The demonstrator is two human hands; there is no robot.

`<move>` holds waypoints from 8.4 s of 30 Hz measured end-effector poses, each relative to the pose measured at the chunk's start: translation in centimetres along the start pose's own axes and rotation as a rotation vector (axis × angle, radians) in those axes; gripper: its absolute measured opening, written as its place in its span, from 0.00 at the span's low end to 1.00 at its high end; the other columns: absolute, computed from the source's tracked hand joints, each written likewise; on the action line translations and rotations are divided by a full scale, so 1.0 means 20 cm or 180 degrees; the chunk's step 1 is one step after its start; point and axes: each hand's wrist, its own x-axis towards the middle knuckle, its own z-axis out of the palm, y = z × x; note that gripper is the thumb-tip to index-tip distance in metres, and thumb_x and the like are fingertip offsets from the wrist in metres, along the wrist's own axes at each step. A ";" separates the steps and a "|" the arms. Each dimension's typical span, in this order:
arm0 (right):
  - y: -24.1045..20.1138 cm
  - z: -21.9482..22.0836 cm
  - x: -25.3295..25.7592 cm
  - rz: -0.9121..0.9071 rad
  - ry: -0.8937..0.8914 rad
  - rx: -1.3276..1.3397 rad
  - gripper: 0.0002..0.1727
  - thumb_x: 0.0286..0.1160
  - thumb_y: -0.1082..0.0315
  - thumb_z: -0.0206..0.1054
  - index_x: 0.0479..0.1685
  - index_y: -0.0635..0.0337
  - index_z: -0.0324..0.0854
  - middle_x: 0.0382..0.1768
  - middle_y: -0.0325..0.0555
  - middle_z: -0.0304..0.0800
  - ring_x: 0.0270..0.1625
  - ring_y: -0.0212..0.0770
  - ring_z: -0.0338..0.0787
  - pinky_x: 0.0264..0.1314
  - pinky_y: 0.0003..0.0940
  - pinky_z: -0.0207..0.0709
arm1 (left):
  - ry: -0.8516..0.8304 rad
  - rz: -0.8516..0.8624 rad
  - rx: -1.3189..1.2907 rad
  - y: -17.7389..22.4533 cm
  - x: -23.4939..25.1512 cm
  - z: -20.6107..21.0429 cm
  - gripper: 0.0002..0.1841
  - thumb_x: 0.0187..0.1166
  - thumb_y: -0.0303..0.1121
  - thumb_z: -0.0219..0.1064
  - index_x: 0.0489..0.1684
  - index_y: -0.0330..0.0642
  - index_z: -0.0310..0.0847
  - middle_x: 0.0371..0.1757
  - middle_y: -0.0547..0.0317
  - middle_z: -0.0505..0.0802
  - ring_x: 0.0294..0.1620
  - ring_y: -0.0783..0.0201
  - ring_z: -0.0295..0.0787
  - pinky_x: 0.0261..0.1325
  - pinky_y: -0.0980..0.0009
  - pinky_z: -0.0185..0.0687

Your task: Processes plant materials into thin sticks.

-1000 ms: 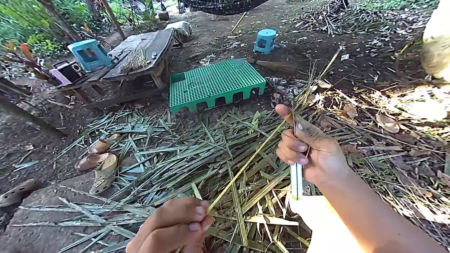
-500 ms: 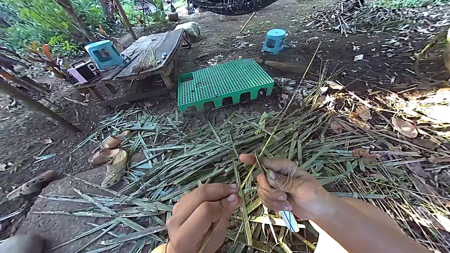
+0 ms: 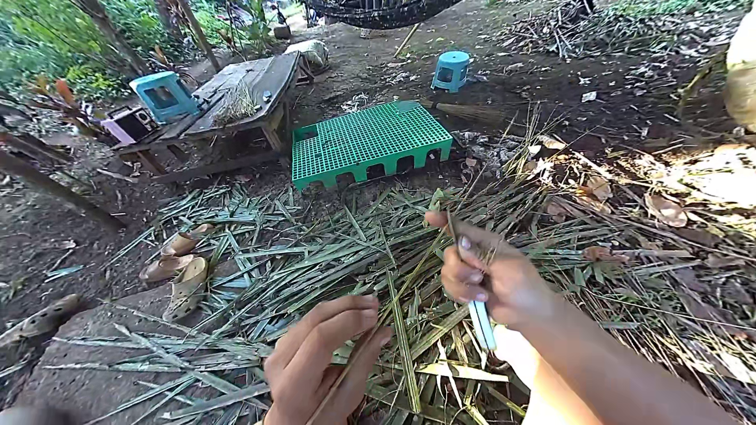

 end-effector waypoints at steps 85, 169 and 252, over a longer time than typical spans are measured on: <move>-0.28 -0.54 0.16 -0.0421 0.3049 0.0028 0.16 0.95 0.62 0.45 0.55 0.56 0.79 0.33 0.36 0.87 0.18 0.26 0.77 0.21 0.18 0.74 | -0.1515 -0.1537 0.1734 -0.45 0.18 -0.14 0.16 0.91 0.34 0.54 0.52 0.33 0.88 0.46 0.39 0.94 0.46 0.38 0.93 0.49 0.34 0.83; -0.05 -0.07 0.01 -0.0043 0.0493 -0.0150 0.21 0.88 0.67 0.48 0.69 0.50 0.83 0.16 0.25 0.77 0.15 0.19 0.74 0.22 0.15 0.73 | -0.0873 -0.1274 0.0378 -0.09 -0.05 -0.09 0.13 0.86 0.37 0.59 0.36 0.40 0.85 0.18 0.68 0.82 0.17 0.87 0.73 0.23 0.92 0.67; 0.13 0.15 -0.13 0.0467 -0.0935 0.0192 0.25 0.89 0.68 0.52 0.84 0.61 0.68 0.24 0.19 0.76 0.22 0.15 0.71 0.24 0.11 0.65 | -0.1294 -0.1720 -0.0919 -0.02 0.00 -0.03 0.17 0.92 0.40 0.53 0.35 0.44 0.83 0.19 0.78 0.78 0.20 0.91 0.71 0.25 0.94 0.67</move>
